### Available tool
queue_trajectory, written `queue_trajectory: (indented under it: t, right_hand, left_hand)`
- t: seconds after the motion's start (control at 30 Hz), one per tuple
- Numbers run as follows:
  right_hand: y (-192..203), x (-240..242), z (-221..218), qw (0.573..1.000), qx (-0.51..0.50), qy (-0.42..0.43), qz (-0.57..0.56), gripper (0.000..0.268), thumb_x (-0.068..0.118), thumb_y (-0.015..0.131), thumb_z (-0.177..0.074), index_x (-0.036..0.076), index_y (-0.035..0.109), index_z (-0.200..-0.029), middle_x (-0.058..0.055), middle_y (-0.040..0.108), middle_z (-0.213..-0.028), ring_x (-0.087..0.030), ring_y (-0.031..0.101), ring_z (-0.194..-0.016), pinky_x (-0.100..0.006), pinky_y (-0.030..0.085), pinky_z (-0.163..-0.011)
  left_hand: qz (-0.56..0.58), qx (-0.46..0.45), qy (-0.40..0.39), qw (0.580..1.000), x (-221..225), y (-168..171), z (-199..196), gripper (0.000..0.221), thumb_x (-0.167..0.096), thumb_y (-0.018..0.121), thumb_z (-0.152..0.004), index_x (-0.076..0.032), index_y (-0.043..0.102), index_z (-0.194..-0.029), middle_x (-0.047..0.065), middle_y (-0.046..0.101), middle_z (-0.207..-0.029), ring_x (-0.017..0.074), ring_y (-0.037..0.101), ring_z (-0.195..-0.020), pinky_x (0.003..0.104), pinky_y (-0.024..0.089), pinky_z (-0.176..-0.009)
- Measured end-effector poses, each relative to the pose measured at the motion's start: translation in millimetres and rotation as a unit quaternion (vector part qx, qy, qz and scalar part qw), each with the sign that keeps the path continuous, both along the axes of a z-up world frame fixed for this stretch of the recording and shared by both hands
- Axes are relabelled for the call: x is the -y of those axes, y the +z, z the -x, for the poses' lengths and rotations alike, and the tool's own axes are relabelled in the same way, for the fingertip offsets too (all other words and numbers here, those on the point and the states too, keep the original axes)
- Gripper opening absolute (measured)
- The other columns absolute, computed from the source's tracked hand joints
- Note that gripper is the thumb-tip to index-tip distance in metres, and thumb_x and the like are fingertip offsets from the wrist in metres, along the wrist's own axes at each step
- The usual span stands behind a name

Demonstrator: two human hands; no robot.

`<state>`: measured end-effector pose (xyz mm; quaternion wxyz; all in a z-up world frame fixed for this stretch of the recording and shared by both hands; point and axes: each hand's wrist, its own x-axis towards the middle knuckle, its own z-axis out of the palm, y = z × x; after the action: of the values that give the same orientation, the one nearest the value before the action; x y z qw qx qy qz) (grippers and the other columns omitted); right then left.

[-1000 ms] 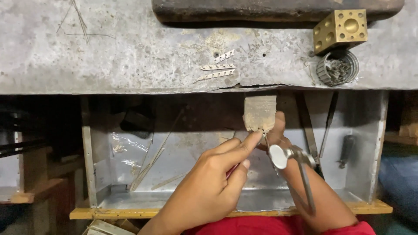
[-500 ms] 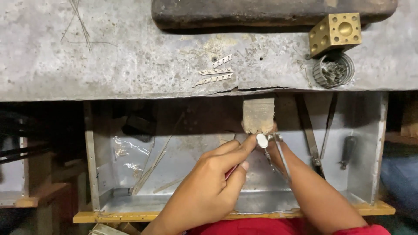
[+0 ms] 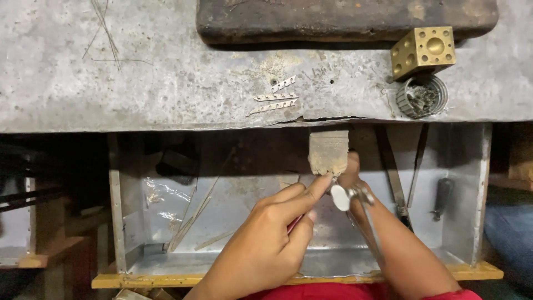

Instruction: Sawing a small component attached to a metal strip using a jeweler's saw at a workbench.

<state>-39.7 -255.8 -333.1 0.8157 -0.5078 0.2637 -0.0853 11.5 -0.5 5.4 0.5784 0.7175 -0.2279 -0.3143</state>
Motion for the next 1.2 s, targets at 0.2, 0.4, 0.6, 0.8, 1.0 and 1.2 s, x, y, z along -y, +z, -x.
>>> queue_trajectory:
  t: [0.2,0.4,0.6,0.8,1.0,1.2]
  right_hand:
    - [1.9,-8.8,-11.2,0.999,0.003,0.006,-0.044,0.009,0.014,0.069,-0.075,0.01,0.061,-0.073,-0.005,0.061,-0.07,-0.018,0.059,-0.065,-0.033,0.051,-0.057]
    - [4.5,-2.0,2.4,0.997,0.009,0.02,-0.08,0.01,0.017,0.068,-0.075,0.011,0.06,-0.074,-0.004,0.06,-0.07,-0.017,0.059,-0.066,-0.033,0.05,-0.058]
    - [10.8,1.4,-7.3,0.992,0.02,0.025,-0.12,0.011,0.019,0.068,-0.074,0.012,0.059,-0.075,-0.003,0.059,-0.071,-0.017,0.058,-0.066,-0.032,0.05,-0.06]
    - [10.6,0.4,7.5,0.986,0.021,0.04,-0.159,0.013,0.022,0.068,-0.074,0.013,0.059,-0.076,-0.002,0.059,-0.072,-0.016,0.058,-0.067,-0.032,0.049,-0.061]
    - [17.3,0.3,3.0,0.979,0.033,0.047,-0.197,0.014,0.025,0.067,-0.074,0.014,0.058,-0.077,-0.001,0.058,-0.072,-0.016,0.057,-0.068,-0.031,0.048,-0.062]
    - [15.4,2.6,11.4,0.969,0.032,0.057,-0.237,0.016,0.027,0.067,-0.074,0.015,0.057,-0.078,0.0,0.058,-0.073,-0.015,0.057,-0.069,-0.03,0.048,-0.063]
  left_hand:
    - [0.005,0.0,0.002,1.0,1.1,-3.7,0.6,0.052,-0.007,0.044,-0.098,-0.001,0.054,-0.149,0.004,0.055,-0.088,0.0183,0.059,-0.08,0.028,0.048,-0.081]
    - [-0.002,-0.007,0.005,1.0,0.3,-2.3,1.7,0.054,-0.008,0.042,-0.097,-0.002,0.055,-0.149,0.005,0.053,-0.083,0.0195,0.06,-0.081,0.028,0.047,-0.085]
    - [-0.019,0.007,-0.004,1.0,0.9,-2.1,2.2,0.05,-0.008,0.045,-0.095,0.0,0.059,-0.143,0.004,0.053,-0.085,0.0174,0.058,-0.073,0.03,0.047,-0.069]
    - [-0.002,0.016,0.006,1.0,0.5,-1.4,2.6,0.054,-0.007,0.044,-0.095,-0.002,0.055,-0.147,0.007,0.06,-0.09,0.0195,0.06,-0.077,0.029,0.048,-0.077]
    - [-0.023,0.017,-0.001,1.0,0.2,-1.0,3.1,0.05,-0.008,0.045,-0.094,0.0,0.06,-0.141,0.005,0.054,-0.085,0.0182,0.058,-0.073,0.03,0.047,-0.071]
    - [-0.015,-0.003,0.003,1.0,0.7,-2.1,3.8,0.054,-0.009,0.044,-0.096,-0.006,0.054,-0.149,0.005,0.057,-0.089,0.0178,0.058,-0.074,0.028,0.048,-0.076]
